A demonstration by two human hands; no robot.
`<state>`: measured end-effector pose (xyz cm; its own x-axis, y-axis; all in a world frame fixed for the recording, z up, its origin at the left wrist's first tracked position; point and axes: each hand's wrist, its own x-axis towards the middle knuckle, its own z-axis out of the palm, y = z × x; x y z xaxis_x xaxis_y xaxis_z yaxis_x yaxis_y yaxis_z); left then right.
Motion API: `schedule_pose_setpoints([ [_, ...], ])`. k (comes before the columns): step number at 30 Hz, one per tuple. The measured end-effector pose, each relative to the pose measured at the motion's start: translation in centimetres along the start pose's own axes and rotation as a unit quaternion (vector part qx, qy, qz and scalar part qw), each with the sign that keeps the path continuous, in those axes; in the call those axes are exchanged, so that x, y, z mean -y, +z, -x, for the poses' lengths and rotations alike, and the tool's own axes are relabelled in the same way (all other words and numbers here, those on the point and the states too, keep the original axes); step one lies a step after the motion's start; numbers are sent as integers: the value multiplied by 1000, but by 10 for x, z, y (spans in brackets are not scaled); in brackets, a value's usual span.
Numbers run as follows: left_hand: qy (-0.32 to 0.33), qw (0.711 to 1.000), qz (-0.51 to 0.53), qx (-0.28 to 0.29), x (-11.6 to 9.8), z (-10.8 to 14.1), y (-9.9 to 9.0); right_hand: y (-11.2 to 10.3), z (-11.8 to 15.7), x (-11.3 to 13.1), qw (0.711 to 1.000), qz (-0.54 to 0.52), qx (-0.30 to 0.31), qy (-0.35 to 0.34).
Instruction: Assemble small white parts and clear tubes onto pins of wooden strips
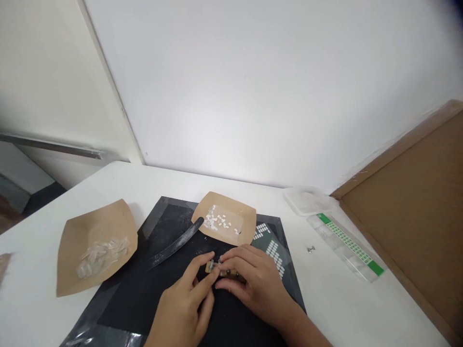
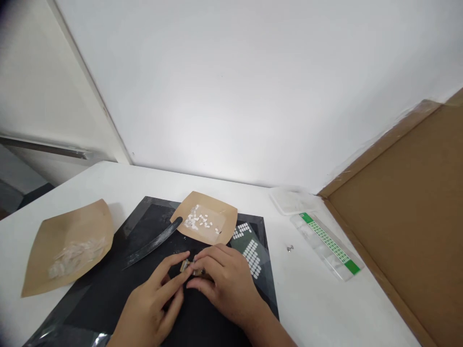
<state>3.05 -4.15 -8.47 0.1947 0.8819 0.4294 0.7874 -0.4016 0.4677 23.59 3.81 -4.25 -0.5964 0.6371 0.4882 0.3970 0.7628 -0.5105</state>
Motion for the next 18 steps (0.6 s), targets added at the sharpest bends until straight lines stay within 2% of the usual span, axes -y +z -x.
schedule_pose_setpoints([
  [6,-20,998,45,-40,4,-5,-1,1,-1,-3,1000,0,2,-9],
  [18,-73,991,103,-36,1,-8,-5,0,-5,-4,996,68,50,-43],
])
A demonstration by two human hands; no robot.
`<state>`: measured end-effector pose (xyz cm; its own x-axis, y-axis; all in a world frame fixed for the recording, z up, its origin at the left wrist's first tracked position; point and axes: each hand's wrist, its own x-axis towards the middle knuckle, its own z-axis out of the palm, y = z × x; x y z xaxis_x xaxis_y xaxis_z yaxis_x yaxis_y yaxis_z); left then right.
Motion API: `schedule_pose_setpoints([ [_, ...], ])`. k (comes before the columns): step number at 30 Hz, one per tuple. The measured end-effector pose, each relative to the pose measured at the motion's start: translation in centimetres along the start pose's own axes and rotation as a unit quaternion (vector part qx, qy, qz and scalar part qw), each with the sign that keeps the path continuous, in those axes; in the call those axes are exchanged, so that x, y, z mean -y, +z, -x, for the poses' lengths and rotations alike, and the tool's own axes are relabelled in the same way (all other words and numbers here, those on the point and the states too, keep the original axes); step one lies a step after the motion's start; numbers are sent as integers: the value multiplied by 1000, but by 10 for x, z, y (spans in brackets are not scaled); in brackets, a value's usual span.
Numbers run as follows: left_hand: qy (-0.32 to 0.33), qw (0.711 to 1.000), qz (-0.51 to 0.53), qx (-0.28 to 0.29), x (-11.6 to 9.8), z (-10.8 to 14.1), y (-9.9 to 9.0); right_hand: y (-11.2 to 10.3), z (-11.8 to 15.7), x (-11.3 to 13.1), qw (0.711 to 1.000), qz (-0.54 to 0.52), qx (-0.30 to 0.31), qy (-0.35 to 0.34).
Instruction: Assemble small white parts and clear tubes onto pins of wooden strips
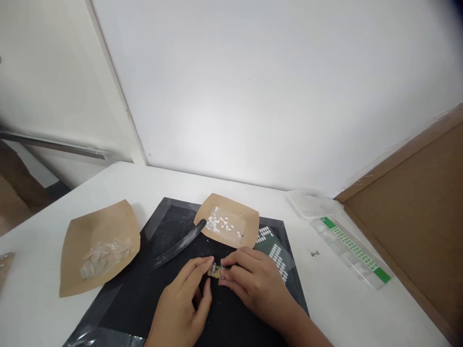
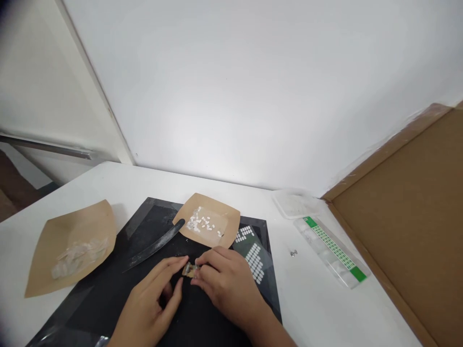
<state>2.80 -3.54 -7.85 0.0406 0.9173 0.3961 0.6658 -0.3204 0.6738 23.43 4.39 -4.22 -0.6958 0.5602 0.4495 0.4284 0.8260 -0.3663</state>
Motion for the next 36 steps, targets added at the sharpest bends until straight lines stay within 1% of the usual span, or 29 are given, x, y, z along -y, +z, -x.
schedule_pose_setpoints([
  [5,-7,1000,2,4,1,0,1,0,-4,6,998,48,40,-2],
  [8,-12,1000,2,11,2,1,2,2,-3,9,995,82,52,1],
  [15,-17,1000,13,5,2,3,2,6,-1,9,995,100,24,0],
  [36,-24,999,-26,11,2,8,5,8,5,11,993,119,28,-4],
])
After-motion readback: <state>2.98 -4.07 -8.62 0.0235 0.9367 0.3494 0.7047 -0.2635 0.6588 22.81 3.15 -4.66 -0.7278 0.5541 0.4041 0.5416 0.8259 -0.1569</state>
